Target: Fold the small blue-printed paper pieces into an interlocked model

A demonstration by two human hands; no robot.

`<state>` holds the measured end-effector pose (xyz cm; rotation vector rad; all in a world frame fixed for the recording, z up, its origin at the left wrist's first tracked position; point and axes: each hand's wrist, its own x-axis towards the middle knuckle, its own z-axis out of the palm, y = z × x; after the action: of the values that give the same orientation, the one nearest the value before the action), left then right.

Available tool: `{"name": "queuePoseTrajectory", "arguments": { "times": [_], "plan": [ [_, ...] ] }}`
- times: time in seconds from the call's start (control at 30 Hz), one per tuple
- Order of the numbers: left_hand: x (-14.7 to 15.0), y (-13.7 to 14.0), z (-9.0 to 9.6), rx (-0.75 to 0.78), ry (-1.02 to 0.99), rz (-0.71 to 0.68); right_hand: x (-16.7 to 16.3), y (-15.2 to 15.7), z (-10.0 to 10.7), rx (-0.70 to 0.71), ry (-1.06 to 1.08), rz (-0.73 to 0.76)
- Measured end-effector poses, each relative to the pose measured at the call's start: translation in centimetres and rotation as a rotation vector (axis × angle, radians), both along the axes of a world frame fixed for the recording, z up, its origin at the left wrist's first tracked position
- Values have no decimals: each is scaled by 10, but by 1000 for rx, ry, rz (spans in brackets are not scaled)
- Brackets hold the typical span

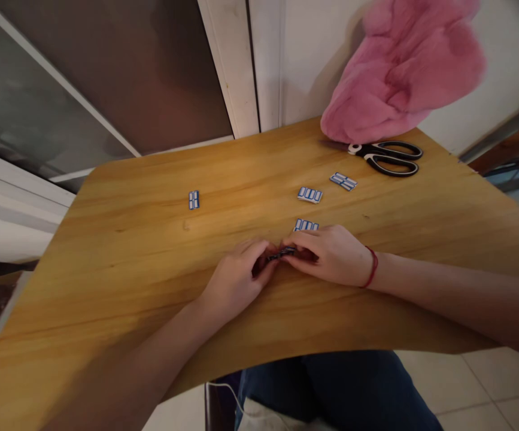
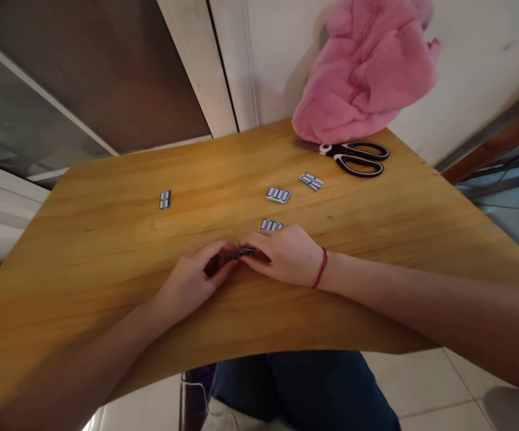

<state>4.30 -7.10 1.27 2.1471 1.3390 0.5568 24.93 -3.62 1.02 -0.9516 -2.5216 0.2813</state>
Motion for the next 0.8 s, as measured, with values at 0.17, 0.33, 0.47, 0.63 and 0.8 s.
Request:
{"name": "queuePoseTrajectory", "arguments": {
  "times": [0.17,0.33,0.47,0.63,0.8],
  "plan": [
    [0,0,1,-4,3,-19,2,0,2,-3,28,21],
    [0,1,0,-8,26,-21,2,2,-1,-35,-21,8],
    [-1,1,-3,-9,7,-10,0,2,0,-91,-28,49],
    [-2,2,-3,5,-7,3,2,1,2,-107,28,12],
    [-1,2,-4,29,-27,-4,0,0,-1,-118,34,-18]
  ]
}}
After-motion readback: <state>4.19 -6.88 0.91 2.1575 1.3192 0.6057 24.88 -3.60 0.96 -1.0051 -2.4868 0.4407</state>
